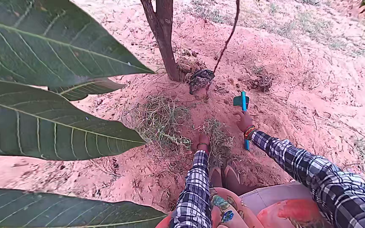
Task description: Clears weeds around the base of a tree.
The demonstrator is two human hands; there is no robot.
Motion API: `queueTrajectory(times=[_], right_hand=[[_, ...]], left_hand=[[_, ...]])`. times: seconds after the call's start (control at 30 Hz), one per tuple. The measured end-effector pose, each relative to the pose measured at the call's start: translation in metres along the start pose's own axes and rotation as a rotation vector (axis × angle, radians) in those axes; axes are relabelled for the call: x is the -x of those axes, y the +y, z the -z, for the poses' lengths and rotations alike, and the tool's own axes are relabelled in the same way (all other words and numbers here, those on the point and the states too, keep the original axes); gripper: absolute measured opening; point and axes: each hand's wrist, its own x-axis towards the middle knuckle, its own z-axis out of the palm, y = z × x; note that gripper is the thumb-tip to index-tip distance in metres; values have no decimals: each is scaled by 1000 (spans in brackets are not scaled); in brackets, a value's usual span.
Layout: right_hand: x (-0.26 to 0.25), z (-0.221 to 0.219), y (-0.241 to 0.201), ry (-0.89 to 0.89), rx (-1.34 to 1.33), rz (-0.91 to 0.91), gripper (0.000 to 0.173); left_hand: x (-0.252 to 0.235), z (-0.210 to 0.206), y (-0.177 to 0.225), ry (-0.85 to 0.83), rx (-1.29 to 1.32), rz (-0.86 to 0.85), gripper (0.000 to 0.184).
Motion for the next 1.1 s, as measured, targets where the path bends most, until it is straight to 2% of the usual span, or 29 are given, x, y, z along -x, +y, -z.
queueTrajectory(times=[0.07,0.13,0.17,0.23,0.27,0.3,0.47,0.63,0.7,0.77,0.83,0.9,0.97,1.0,1.03,1.1], right_hand=[[-11,4,20,121,-6,-156,75],[-13,0,40,35,-93,-330,96],[-12,-6,52,-42,-172,-378,95],[-10,-19,74,-166,-319,-399,62],[-12,-19,78,-194,-336,-390,51],[-17,-13,79,-184,-329,-384,48],[-45,44,75,15,-230,-367,54],[-42,81,92,122,-308,-288,54],[-30,90,99,90,-315,-261,52],[-14,90,112,-14,-290,-282,49],[2,92,117,-169,-275,-373,42],[9,100,117,-242,-314,-477,38],[12,109,117,-263,-353,-537,33],[15,112,119,-259,-373,-555,33],[20,113,124,-241,-392,-560,32],[27,111,130,-200,-412,-547,34]], left_hand=[[0,-3,-1,-13,-54,20,49],[3,-4,1,-18,-77,32,49],[3,-5,1,-9,-63,34,49],[4,-4,-1,-11,-41,37,49],[2,-3,-4,-18,-35,36,48],[-1,-3,-7,-19,-18,30,48],[-8,0,-16,-36,-22,24,46],[-16,-9,-24,6,88,-13,47],[-15,-7,-21,-3,61,3,47],[-13,-8,-21,-5,38,2,46],[-11,-10,-22,3,47,-2,46],[-3,-7,-20,5,55,19,47],[3,0,-18,-67,51,57,49],[3,-4,-23,-41,75,27,50],[-7,-22,-38,134,142,-74,47],[-13,-17,-36,65,70,-43,48]])
